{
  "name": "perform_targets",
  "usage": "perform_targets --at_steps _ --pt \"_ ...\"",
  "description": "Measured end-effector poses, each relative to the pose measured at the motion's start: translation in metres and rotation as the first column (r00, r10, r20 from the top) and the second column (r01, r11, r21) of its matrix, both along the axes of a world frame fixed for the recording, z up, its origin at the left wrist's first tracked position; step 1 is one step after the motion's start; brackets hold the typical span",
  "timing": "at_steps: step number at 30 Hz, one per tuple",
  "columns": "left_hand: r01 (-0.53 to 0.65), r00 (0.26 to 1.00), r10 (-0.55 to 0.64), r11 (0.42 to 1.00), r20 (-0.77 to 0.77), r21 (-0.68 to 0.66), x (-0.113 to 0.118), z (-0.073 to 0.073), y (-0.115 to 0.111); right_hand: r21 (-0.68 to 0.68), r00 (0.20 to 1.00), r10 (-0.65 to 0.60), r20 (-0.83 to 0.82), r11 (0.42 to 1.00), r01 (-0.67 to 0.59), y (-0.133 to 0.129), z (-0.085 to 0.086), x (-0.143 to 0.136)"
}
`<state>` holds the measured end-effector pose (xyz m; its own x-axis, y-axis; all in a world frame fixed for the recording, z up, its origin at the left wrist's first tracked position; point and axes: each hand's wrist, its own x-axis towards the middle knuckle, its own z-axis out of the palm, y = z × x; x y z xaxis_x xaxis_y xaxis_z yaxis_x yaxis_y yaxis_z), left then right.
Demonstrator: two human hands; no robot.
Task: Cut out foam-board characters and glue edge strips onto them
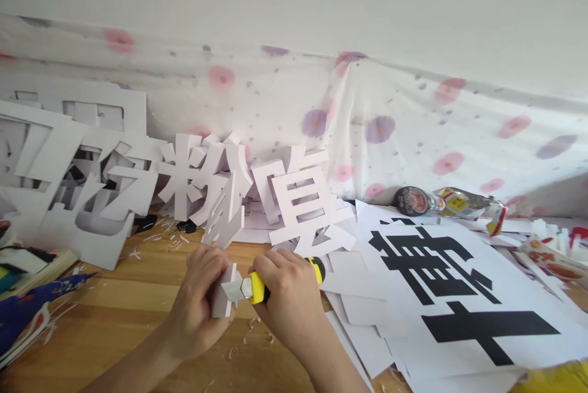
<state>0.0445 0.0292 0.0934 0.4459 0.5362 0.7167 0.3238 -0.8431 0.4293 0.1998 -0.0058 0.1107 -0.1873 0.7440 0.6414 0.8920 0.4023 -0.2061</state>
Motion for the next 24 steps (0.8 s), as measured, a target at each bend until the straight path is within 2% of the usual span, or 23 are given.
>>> perform_targets --at_steps 6,10,17,22,24 --pt "0.017 1.0 -0.017 1.0 -0.001 -0.005 0.004 -0.003 -0.001 -0.003 0.998 0.064 -0.006 0.998 -0.064 -0.004 0.002 -0.003" --pt "0.011 1.0 -0.011 1.0 -0.002 -0.018 0.004 -0.005 -0.002 0.032 0.999 0.039 -0.007 0.999 -0.039 -0.002 0.002 -0.002" --pt "0.028 0.999 -0.028 1.0 0.018 0.011 0.003 -0.006 -0.007 0.013 1.0 -0.022 -0.015 1.0 0.023 0.003 0.001 0.01" --pt "-0.005 0.999 0.005 1.0 -0.045 -0.008 0.003 -0.005 -0.003 -0.055 0.998 0.056 0.028 0.997 -0.054 -0.003 0.004 0.004" --pt "-0.012 0.999 0.012 1.0 -0.051 -0.003 0.002 -0.005 -0.001 -0.041 0.998 0.048 0.03 0.998 -0.047 -0.003 0.004 0.001"
